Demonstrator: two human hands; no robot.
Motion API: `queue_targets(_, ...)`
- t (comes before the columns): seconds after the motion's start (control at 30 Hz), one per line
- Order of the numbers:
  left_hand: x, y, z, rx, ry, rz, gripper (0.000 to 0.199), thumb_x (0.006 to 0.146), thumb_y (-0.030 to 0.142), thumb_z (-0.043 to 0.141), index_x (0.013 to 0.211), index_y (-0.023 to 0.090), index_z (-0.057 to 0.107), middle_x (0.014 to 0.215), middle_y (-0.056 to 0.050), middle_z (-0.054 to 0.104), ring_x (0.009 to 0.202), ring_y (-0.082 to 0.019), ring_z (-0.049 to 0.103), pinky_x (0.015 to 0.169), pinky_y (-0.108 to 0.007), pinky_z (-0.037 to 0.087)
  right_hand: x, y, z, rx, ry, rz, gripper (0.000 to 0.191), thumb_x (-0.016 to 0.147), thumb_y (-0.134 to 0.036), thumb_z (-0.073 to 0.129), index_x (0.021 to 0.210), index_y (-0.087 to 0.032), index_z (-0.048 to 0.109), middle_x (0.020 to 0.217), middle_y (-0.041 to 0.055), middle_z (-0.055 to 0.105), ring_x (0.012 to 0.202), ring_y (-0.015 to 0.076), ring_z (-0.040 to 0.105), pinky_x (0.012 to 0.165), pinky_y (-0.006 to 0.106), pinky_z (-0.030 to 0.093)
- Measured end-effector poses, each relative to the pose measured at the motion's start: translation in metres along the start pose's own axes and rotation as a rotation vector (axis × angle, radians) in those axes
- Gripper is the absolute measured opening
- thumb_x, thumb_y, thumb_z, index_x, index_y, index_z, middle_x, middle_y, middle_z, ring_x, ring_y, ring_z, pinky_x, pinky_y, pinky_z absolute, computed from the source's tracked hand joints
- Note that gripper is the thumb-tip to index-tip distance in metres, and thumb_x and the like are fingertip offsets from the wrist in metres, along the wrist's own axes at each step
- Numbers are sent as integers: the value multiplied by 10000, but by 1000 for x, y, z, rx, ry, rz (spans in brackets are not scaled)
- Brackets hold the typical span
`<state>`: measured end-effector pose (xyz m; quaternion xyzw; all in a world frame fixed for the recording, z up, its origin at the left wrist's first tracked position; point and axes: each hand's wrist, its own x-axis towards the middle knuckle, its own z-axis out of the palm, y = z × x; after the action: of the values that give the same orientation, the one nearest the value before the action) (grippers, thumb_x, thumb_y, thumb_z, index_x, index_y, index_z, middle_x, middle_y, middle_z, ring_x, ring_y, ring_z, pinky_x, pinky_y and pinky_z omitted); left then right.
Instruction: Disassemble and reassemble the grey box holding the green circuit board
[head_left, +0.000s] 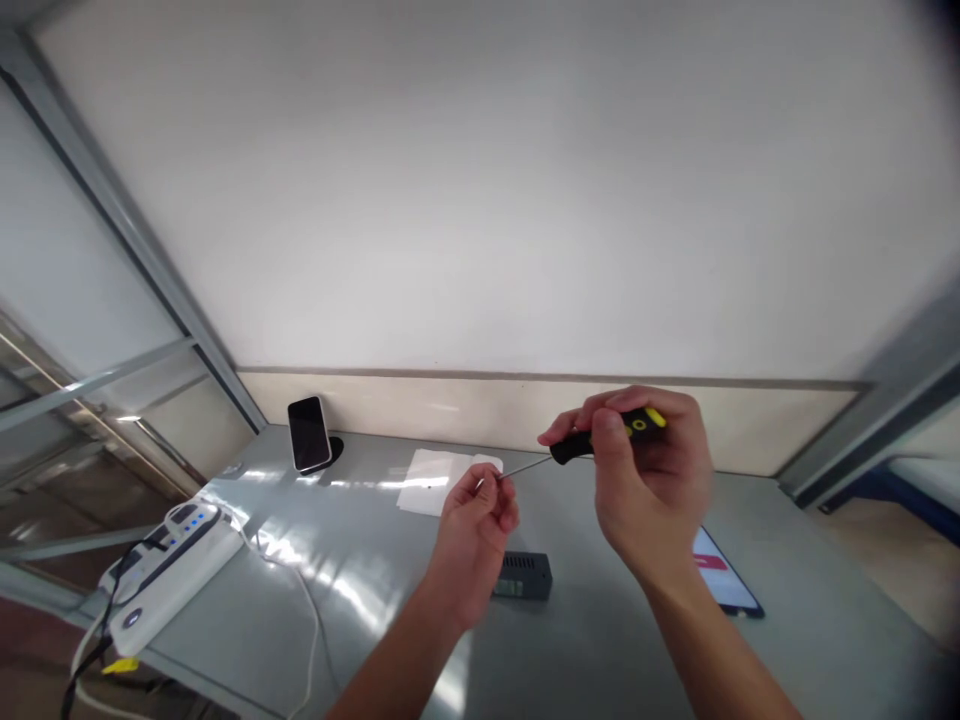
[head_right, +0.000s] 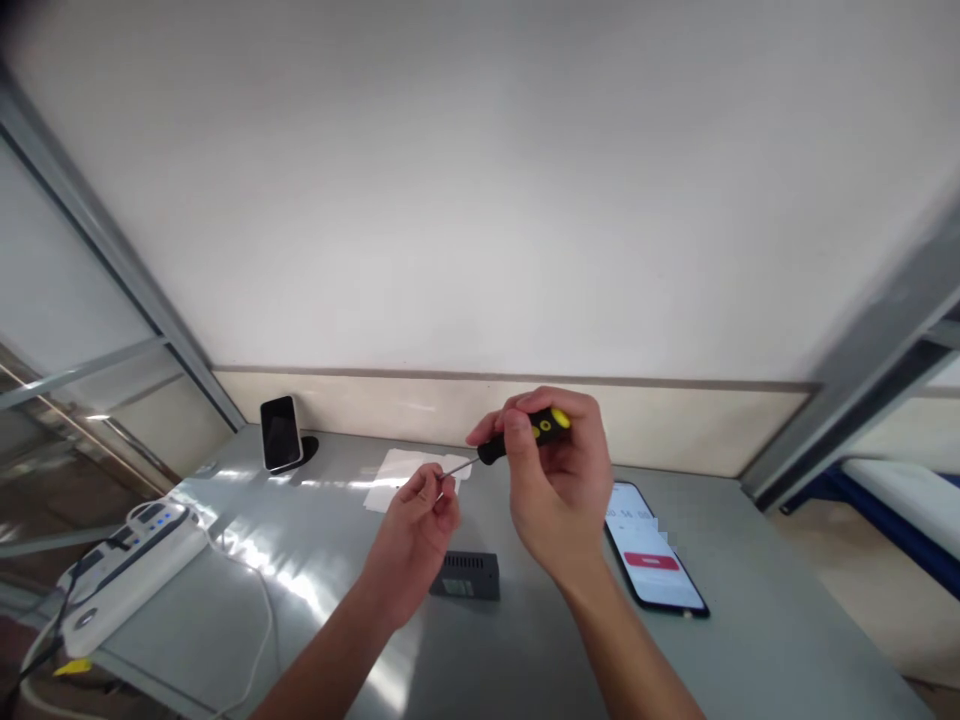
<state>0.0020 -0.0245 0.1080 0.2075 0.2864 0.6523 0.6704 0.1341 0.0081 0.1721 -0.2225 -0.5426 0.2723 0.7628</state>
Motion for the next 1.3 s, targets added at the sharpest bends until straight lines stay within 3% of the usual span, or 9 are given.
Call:
queue_targets(0.77, -16, -1, -4, -78, 8, 26, 364, 733, 307, 976, 866, 151, 675, 861, -2, 643, 644, -58, 511, 657, -174, 460, -4, -11, 7, 22, 12, -66, 93, 996, -219, 692, 997, -252, 605, 862, -37, 627, 645, 152, 741, 627, 351, 641)
queue_targets(1.03, -25, -2, -6, -102, 7, 3, 351, 753, 322, 963, 887, 155, 685, 872, -7, 641, 662, -64, 502, 674, -182, 460, -11, -18, 11, 30, -53, -12, 102, 994, -249, 689, 992, -254, 587, 868, -33, 632, 656, 139, 741, 602, 308, 624)
queue_targets(1.17, -30, -2, -6, -4, 20, 32, 379, 726, 364, 971, 879, 167, 686, 848, -10, 645, 676, -85, 508, 682, -215, 445, -12, -20, 10, 32, -80, -11, 106, 992, -231, 686, 1001, -259, 584, 862, -33, 636, 659, 143, 739, 609, 312, 613)
queue_targets(1.3, -34, -5, -17, 313, 91, 154, 400, 789, 531, 890, 878, 188, 706, 827, -2, 625, 689, -105, 460, 661, -232, 385, -15, -16, 11, 35, -134, 36, 84, 1008, -214, 655, 1029, -260, 587, 798, -48, 640, 658, 142, 736, 614, 298, 583)
